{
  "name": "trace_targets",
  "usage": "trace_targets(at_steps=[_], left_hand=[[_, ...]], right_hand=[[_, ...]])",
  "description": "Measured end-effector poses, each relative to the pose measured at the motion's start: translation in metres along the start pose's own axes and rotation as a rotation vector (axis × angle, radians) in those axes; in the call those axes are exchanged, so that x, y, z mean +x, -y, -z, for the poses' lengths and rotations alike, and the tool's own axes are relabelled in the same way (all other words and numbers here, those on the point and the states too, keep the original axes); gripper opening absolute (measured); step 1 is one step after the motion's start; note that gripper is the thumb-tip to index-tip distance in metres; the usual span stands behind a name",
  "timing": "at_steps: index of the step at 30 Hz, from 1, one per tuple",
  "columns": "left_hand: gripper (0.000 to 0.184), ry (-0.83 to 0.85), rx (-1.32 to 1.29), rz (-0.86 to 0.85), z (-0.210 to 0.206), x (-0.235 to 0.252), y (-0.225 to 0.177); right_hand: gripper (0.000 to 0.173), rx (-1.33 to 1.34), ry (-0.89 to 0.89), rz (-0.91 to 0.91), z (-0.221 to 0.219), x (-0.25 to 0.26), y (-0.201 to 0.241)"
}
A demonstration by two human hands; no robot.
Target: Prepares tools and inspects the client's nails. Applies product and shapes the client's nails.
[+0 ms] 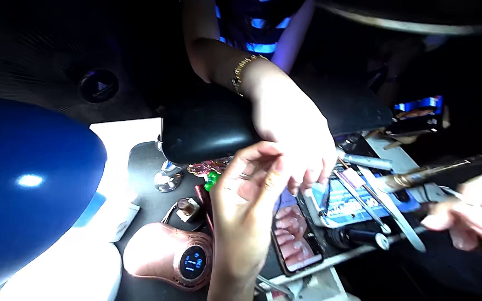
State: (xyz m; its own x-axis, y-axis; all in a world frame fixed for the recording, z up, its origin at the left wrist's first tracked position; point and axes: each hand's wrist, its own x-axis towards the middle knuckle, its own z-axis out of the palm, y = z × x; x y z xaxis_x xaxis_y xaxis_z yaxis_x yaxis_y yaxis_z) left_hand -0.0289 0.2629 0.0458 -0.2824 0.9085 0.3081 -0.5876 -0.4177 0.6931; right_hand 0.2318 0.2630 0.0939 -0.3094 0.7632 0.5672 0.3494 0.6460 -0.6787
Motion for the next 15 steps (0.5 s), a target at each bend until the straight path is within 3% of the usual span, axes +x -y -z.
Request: trace_targets(at_steps=[7, 15], left_hand=[[0.020, -0.046, 0.030, 0.005, -0.006, 0.000, -0.002], [0.022, -0.058, 0.013, 0.002, -0.006, -0.001, -0.002]], right_hand=[[0.003, -0.034, 0.141, -0.349, 0.007, -0.035, -0.057], [0.002, -0.023, 0.205, -0.424, -0.001, -0.038, -0.066]])
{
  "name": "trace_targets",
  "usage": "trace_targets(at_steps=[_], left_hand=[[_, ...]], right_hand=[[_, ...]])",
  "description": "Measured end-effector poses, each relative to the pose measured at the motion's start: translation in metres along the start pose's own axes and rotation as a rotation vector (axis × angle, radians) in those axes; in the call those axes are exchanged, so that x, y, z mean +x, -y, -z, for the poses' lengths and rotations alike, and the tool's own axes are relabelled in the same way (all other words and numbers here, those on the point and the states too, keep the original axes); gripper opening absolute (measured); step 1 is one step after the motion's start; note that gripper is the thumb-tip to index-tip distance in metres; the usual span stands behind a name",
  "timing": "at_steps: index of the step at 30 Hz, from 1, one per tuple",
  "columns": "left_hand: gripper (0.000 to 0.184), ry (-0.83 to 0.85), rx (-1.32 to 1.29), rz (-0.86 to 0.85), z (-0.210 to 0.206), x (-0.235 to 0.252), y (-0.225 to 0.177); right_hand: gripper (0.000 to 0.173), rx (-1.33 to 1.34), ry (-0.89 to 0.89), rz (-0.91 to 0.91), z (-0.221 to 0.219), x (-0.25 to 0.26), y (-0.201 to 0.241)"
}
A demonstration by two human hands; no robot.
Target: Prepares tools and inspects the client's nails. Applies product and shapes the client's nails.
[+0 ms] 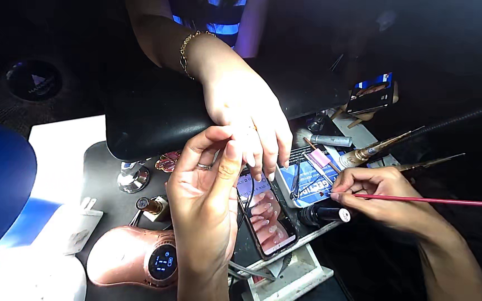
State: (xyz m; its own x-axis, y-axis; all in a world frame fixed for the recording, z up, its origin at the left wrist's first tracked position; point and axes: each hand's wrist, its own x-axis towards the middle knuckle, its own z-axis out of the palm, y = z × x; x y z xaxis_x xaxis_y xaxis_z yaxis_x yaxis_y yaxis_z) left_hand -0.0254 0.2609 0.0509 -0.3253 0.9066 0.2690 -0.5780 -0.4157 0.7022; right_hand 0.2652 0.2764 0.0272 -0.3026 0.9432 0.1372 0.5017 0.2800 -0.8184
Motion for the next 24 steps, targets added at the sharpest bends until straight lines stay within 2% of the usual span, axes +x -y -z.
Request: trace_targets(at_steps=[5, 10, 14, 18, 24], left_hand=[[0.022, -0.004, 0.007, 0.000, 0.000, 0.000, 0.000], [0.022, 0.013, -0.028, 0.005, 0.000, 0.001, 0.002], [0.021, 0.005, -0.078, 0.020, -0.002, 0.001, 0.003], [0.020, 0.008, -0.085, 0.025, -0.002, 0.002, 0.004], [0.017, 0.014, -0.095, 0.019, -0.002, 0.003, 0.004]], right_hand=[[0.005, 0.129, -0.075, 0.105, 0.010, 0.003, 0.003], [0.002, 0.108, -0.216, 0.359, 0.019, 0.003, 0.047], [0.000, 0.153, -0.273, 0.576, -0.026, 0.020, 0.096], [0.006, 0.193, -0.358, 0.690, -0.087, 0.054, 0.113], [0.010, 0.242, -0.344, 0.709, -0.101, 0.067, 0.108]])
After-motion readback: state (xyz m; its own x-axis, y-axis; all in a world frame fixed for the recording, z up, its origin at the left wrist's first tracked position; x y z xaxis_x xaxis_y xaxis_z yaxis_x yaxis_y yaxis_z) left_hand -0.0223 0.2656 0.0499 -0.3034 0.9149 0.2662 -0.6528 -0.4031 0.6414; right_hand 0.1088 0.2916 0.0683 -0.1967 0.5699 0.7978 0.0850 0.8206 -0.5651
